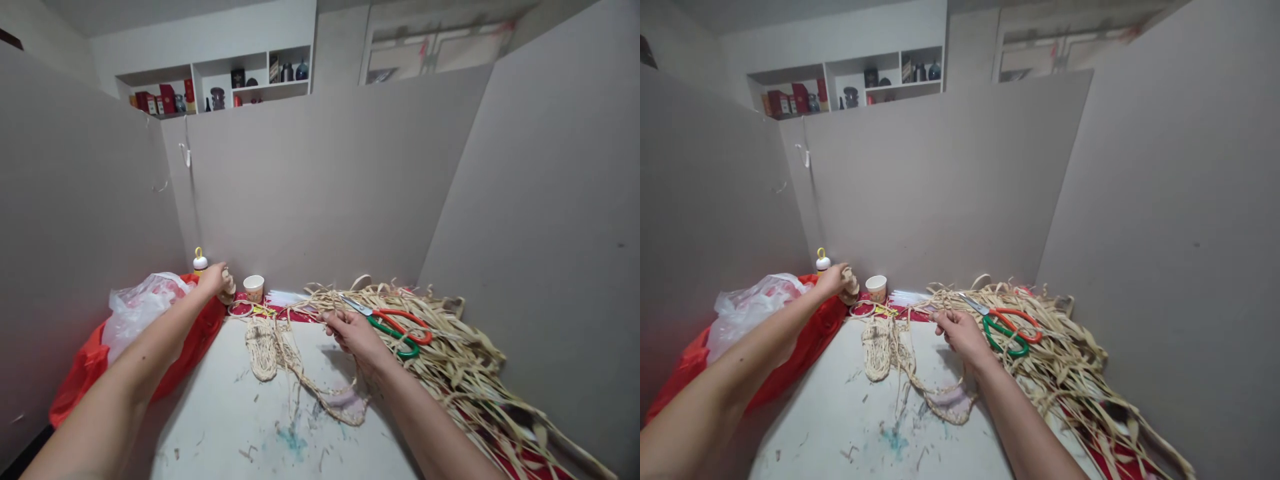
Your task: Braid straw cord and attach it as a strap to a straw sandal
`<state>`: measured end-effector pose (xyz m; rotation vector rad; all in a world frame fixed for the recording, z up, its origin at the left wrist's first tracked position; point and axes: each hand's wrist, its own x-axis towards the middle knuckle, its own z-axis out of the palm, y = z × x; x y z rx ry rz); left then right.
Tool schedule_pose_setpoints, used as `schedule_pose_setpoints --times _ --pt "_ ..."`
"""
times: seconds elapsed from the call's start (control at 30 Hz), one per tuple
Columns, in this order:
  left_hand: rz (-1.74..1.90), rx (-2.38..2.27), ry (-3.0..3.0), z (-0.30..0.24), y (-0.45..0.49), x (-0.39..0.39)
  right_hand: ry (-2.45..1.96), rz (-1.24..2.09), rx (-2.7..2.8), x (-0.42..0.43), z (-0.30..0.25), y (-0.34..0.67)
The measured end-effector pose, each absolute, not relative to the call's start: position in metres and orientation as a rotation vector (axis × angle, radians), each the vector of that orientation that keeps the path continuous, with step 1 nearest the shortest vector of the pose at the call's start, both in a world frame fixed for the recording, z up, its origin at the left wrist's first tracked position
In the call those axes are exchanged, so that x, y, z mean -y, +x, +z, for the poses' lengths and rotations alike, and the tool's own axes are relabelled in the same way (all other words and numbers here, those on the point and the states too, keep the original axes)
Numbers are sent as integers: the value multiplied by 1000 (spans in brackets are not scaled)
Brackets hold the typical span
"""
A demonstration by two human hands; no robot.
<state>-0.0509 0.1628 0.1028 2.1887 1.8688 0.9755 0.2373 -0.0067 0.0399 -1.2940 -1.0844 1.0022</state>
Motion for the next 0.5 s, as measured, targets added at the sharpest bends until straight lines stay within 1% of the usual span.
schedule_pose_setpoints --times 0.1,0.23,0.33,0.47,0.5 --pt "953 -1860 2133 92 -46 -161 -1280 1014 1087 7 42 238" --pt "1097 -1691 2101 97 -28 -144 -1251 1062 1100 8 45 235" --pt "1125 -1416 2057 102 -5 -108 -1221 1133 1151 13 51 226" --pt "969 -1010 1997 101 21 -37 -1176 1262 1293 29 63 206" --pt "940 -821 1891 100 25 -21 -1166 1299 1337 34 66 201"
